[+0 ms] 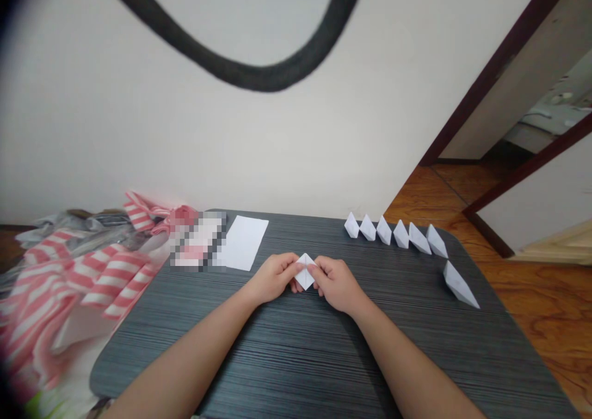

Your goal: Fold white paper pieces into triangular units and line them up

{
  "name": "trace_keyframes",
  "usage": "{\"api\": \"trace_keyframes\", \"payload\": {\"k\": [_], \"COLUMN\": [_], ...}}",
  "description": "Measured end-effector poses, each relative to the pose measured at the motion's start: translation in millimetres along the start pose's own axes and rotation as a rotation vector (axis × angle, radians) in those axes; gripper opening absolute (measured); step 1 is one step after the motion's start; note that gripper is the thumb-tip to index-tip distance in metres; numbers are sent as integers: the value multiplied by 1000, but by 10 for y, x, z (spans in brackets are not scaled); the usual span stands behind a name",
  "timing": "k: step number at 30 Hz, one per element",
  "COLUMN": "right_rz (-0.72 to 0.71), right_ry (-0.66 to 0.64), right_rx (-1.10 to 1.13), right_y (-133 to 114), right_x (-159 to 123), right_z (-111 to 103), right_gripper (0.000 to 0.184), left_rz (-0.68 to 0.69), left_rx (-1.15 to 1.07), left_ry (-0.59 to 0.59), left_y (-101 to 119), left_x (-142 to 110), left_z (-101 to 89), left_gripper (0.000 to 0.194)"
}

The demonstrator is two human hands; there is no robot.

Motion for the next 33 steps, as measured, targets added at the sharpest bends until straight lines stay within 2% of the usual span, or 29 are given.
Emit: {"api": "trace_keyframes", "payload": {"k": [6,14,23,33], "right_rz": [11,20,14,15], "right_ry": [25,-43,-96,-52], "right_rx": [39,64,30,21], "right_y": [32,-15,1,-63], "right_x": [3,1,7,-14], "right_z": [-41,39,107,28], "right_gripper": [33,30,30,33], "left_rz": [-10,-20,-14,-17], "left_rx": [-70,-88,-31,6], "left_ry": [-45,-71,-28,22], "left_y": [-15,-33,-53,-49], "left_x": [6,1,10,8], "left_z": [33,35,6,-37], "left_gripper": [37,37,34,33]}}
Point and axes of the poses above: each hand's wrist, its own x-axis towards the middle knuckle, its own z-axis out of the palm, y = z × x, the point moved 10 cm from there along x, towards the middle knuckle, and after that the axes turned 3 degrees about -z, right-handed, at the moved point
